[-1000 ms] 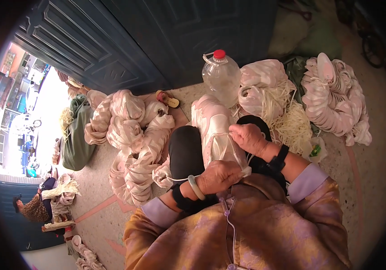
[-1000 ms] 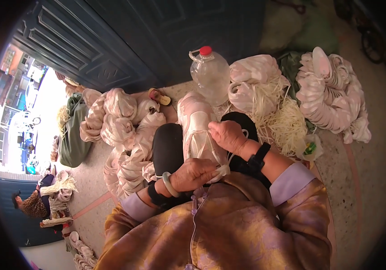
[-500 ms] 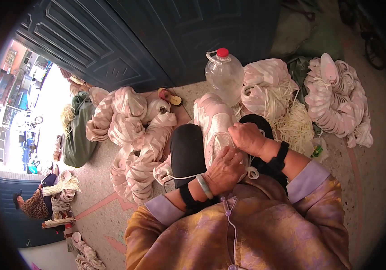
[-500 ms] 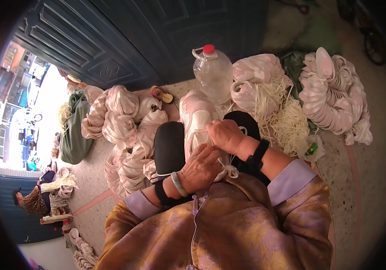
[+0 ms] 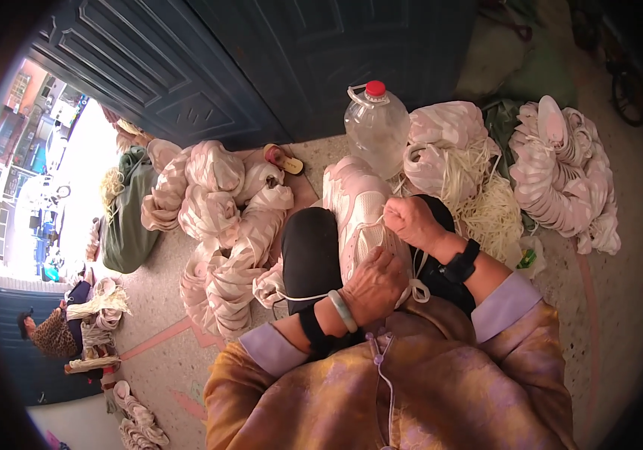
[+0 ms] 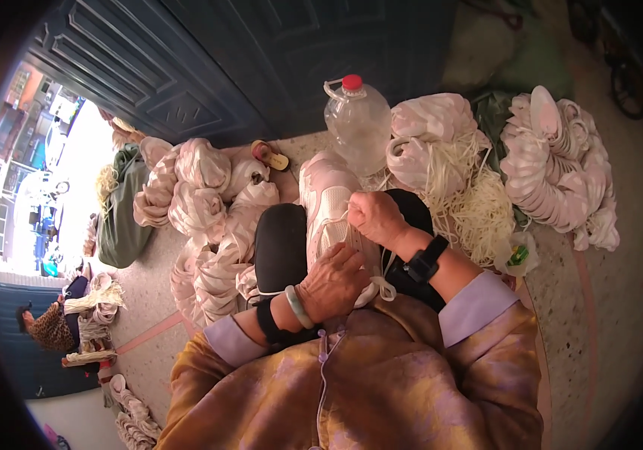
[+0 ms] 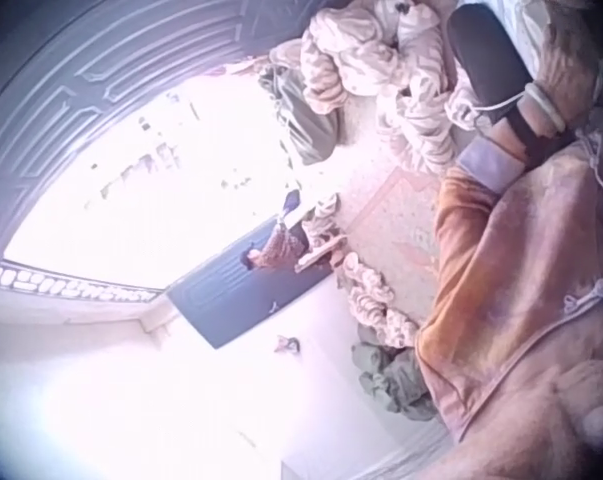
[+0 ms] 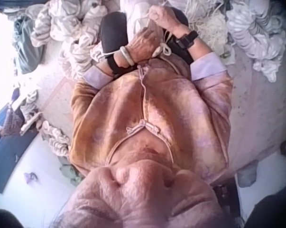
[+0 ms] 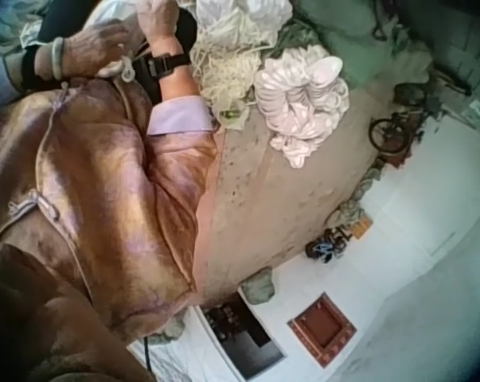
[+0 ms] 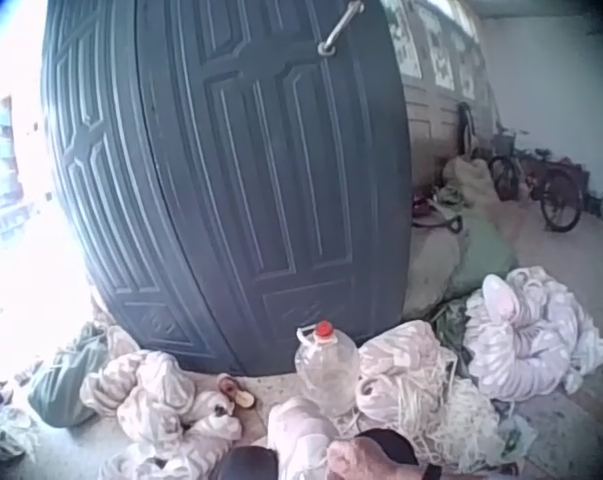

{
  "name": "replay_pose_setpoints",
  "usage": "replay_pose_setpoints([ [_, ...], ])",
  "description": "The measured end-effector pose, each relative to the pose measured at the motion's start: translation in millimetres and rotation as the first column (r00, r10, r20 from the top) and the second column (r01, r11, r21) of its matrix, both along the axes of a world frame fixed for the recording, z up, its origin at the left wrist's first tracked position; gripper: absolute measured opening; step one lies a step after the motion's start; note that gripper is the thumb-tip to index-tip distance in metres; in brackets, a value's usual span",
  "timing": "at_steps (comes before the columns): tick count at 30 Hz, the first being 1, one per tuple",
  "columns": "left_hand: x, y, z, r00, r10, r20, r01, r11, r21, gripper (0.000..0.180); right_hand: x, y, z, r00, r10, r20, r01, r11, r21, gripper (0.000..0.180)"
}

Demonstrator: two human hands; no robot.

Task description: The recorder is lacing a white shoe in a workshop setting with various shoe components scattered on the floor.

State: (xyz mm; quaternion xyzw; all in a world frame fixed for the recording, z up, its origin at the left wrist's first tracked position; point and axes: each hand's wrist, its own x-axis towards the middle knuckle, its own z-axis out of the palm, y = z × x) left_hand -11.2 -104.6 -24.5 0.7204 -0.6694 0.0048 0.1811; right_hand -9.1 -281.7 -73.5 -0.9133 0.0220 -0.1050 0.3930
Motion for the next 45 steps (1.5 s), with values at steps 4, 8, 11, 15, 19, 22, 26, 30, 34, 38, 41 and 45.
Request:
replay_pose_setpoints([
  [4,-3,3,-2,1.0,0.018,-0.022,-0.018,1.0,0.01,0.014,-13,4,8,0.994,0.045,-0.097,-0.021,0.973,0.232,0.018],
  [8,-6,4,3,0.998,0.01,-0.065,-0.005,0.997,0.076,0.015,-22,13,5,0.998,-0.055,-0.011,0.056,0.951,0.304,0.019],
  [11,-6,6,5,0.996,-0.004,-0.084,0.008,0.999,0.045,0.016,-19,20,6,0.992,-0.095,-0.083,0.116,0.946,0.304,0.016],
  [15,-5,4,9,0.999,-0.024,-0.049,0.027,0.998,0.05,0.017,-17,23,-2,0.989,-0.149,0.01,0.13,0.893,0.431,0.013],
  [19,-4,3,4,0.998,-0.011,-0.057,0.016,0.995,0.094,0.018,-18,18,0,0.987,-0.004,-0.161,0.135,0.567,0.812,0.014],
  [22,-4,0,4,0.999,0.006,-0.054,-0.002,0.997,0.074,0.018,-15,0,5,0.915,0.244,-0.321,0.22,0.364,0.905,0.011],
  [26,0,0,8,0.995,-0.011,-0.102,0.016,0.999,0.047,0.019,-9,-15,9,0.846,0.372,-0.382,0.337,0.182,0.924,0.013],
  [30,-1,6,26,0.984,-0.013,-0.176,0.023,0.998,0.055,0.019,-9,-11,11,0.845,0.333,-0.418,0.268,0.413,0.871,0.016],
  [34,0,5,45,0.862,-0.22,-0.456,0.188,0.975,-0.114,0.007,-16,0,14,0.888,0.261,-0.378,0.228,0.464,0.856,0.018],
  [38,0,5,49,0.736,-0.154,-0.659,0.115,0.988,-0.101,0.005,-17,6,5,0.931,0.16,-0.327,0.217,0.477,0.852,0.02],
  [41,-8,7,44,0.702,-0.13,-0.7,0.074,0.991,-0.11,0.004,-15,6,2,0.949,0.083,-0.305,0.189,0.624,0.758,0.02],
  [45,-9,13,45,0.725,-0.127,-0.677,0.063,0.991,-0.119,0.008,-14,-3,1,0.931,0.184,-0.316,0.15,0.597,0.788,0.019],
])
